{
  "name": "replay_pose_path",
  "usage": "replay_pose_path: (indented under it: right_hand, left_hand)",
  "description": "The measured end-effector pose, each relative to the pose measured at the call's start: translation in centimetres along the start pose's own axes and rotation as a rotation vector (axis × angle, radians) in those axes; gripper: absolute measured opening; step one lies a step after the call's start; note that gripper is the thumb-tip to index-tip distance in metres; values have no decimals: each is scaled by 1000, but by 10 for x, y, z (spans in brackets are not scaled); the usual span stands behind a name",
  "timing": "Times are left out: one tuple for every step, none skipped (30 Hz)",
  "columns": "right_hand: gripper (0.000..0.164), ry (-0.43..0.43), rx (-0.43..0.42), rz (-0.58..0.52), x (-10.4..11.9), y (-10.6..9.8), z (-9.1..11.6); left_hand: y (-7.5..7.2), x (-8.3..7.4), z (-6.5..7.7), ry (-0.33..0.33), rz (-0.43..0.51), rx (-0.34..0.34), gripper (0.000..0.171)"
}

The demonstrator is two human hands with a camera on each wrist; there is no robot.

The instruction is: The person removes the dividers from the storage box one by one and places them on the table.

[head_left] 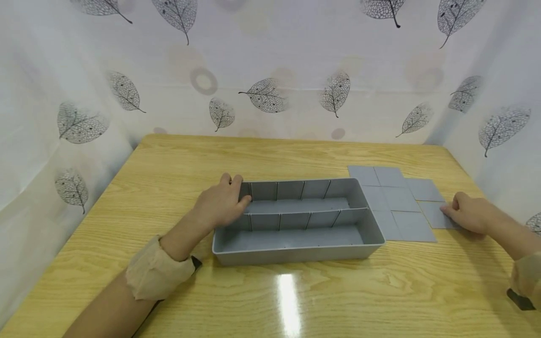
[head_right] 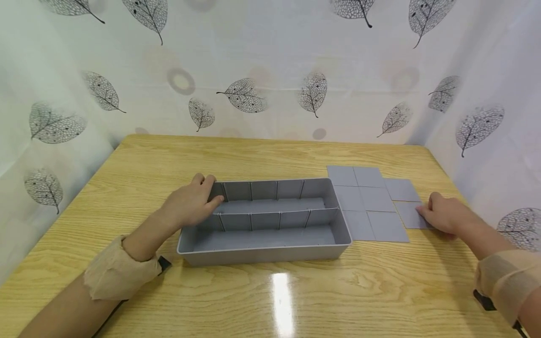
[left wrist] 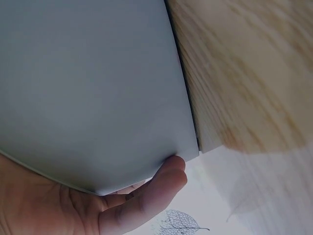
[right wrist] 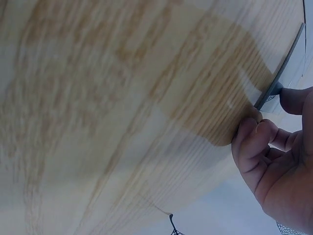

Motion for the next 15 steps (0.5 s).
replay_pose_path:
  right_hand:
    - [48, -1, -3, 0, 0, 0, 0]
    - [47, -2, -4, 0, 0, 0, 0]
    - [47, 0, -7, 1, 0, 0, 0]
    - [47, 2, -9, 2, 0, 0, 0]
    - [47, 5, -9, 0, 0, 0, 0]
    - [47, 9, -5, -4, -1, 1, 0]
    - [48, 12, -5, -6, -1, 1, 0]
    - [48, 15, -6, -6, -1, 1, 0]
    - [48, 18, -6, -6, -1, 1, 0]
    - [48, 17, -6, -2, -1, 1, 0]
    - [48, 17, -8, 1, -1, 1, 0]
    - [49, 15, -10, 9, -1, 0, 0]
    - [49, 13, -12, 16, 0, 0, 0]
    - [50, 13, -13, 19, 0, 0, 0]
    - [51, 12, -13, 23, 0, 0, 0]
  left_hand:
    - [0, 0, 0, -1, 0, 0, 63]
    - [0, 0, 0, -1, 1, 1, 63]
    - [0, 0, 0, -3, 1, 0, 62]
    - [0, 0, 0, -3, 3, 0, 62]
    - [0, 0, 0, -3, 4, 0, 62]
    - [0, 0, 0, -4, 5, -1, 62]
    - [0, 0, -1, -5, 5, -1, 62]
    - [0, 0, -1, -4, 5, -1, 62]
    - [1, 0, -1, -4, 5, -1, 62]
    - [1, 0, -1, -3, 5, -1, 62]
    - [1, 0, -1, -4, 4, -1, 63]
    - [1, 0, -1, -3, 3, -1, 63]
    - [1, 0, -1, -3, 3, -1, 63]
    - [1, 0, -1, -3, 4, 0, 63]
    - [1, 0, -1, -3, 4, 0, 63]
Point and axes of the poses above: each hand's wrist, its own z-axis away from the middle knuckle, its own y-axis out of the palm, x = y × z, the point moved 10 cm from there along -z, towards the middle knuckle, and after that the axes turned 1 degree about -z, right-handed, at the moved point
